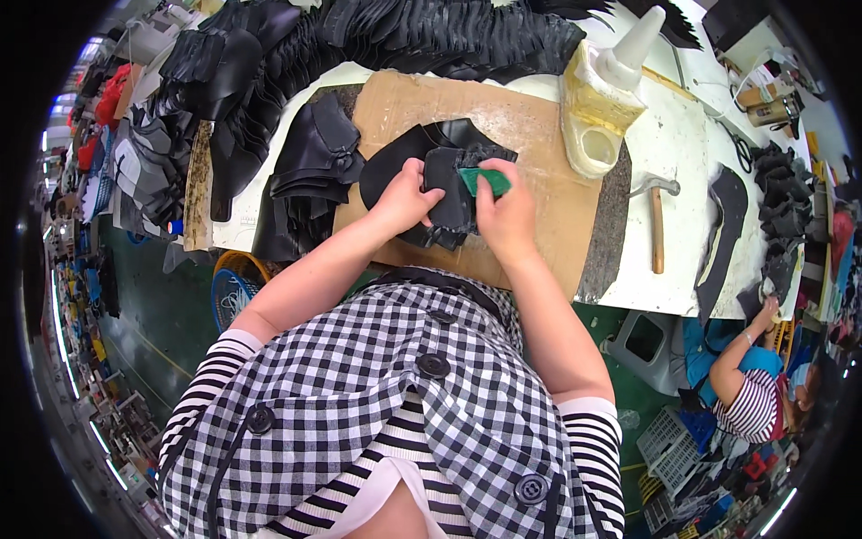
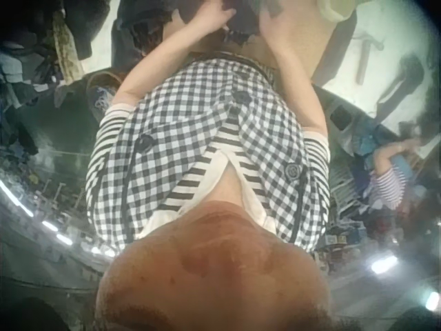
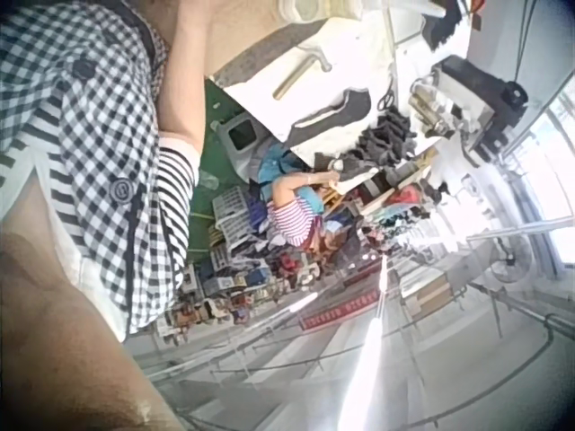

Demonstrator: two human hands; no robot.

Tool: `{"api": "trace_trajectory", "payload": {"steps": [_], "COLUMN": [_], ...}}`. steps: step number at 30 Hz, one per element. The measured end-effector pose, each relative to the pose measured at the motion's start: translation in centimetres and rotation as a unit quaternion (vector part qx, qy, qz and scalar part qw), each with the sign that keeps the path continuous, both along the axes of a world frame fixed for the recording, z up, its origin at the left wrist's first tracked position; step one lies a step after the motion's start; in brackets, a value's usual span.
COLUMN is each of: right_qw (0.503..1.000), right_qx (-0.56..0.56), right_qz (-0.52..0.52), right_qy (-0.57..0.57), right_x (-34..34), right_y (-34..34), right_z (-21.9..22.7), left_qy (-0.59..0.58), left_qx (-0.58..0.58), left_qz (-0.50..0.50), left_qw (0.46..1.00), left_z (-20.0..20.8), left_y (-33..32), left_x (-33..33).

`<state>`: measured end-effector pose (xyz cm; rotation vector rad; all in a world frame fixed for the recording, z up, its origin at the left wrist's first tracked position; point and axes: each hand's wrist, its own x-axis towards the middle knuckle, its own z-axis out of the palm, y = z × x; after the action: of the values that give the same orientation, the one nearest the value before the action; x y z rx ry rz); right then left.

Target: Apply adhesive to the edges of leather shoe upper components using a handheld brush.

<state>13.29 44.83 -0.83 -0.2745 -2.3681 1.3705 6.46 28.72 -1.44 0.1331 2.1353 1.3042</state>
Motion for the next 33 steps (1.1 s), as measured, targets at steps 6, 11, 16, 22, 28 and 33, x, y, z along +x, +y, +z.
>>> {"api": "trace_trajectory", "payload": {"steps": [6, 11, 16, 22, 28, 33], "right_qw": [0.993, 0.989, 0.987, 0.970, 0.944, 0.937], "right_qx": [-0.098, -0.137, -0.111, -0.074, -0.288, -0.326], "right_qz": [0.043, 0.040, 0.065, 0.159, 0.013, -0.020], "right_qy": [-0.049, -0.043, -0.095, -0.169, -0.160, -0.120], "right_x": [-0.5, -0.5, -1.8, 3.2, 4.3, 3.1], "right_y": [0.9, 1.8, 1.5, 2.8, 5.1, 4.9], "right_z": [0.6, -0.1, 0.0, 0.2, 1.4, 2.9], "left_qy": [-0.015, 0.013, 0.101, -0.029, 0.299, 0.184], "left_qx": [-0.007, 0.003, 0.009, 0.065, -0.366, -0.113], "left_qz": [-0.010, -0.046, -0.078, -0.044, 0.247, 0.230], "left_qw": [1.000, 0.999, 0.992, 0.997, 0.846, 0.949], "left_z": [1.5, 1.1, -2.7, 1.3, 1.0, -3.3], "left_y": [-0.3, -0.8, -1.8, -2.2, -8.8, -13.2], "left_x": [0.0, 0.0, 0.3, 0.2, -10.9, -14.9]}}
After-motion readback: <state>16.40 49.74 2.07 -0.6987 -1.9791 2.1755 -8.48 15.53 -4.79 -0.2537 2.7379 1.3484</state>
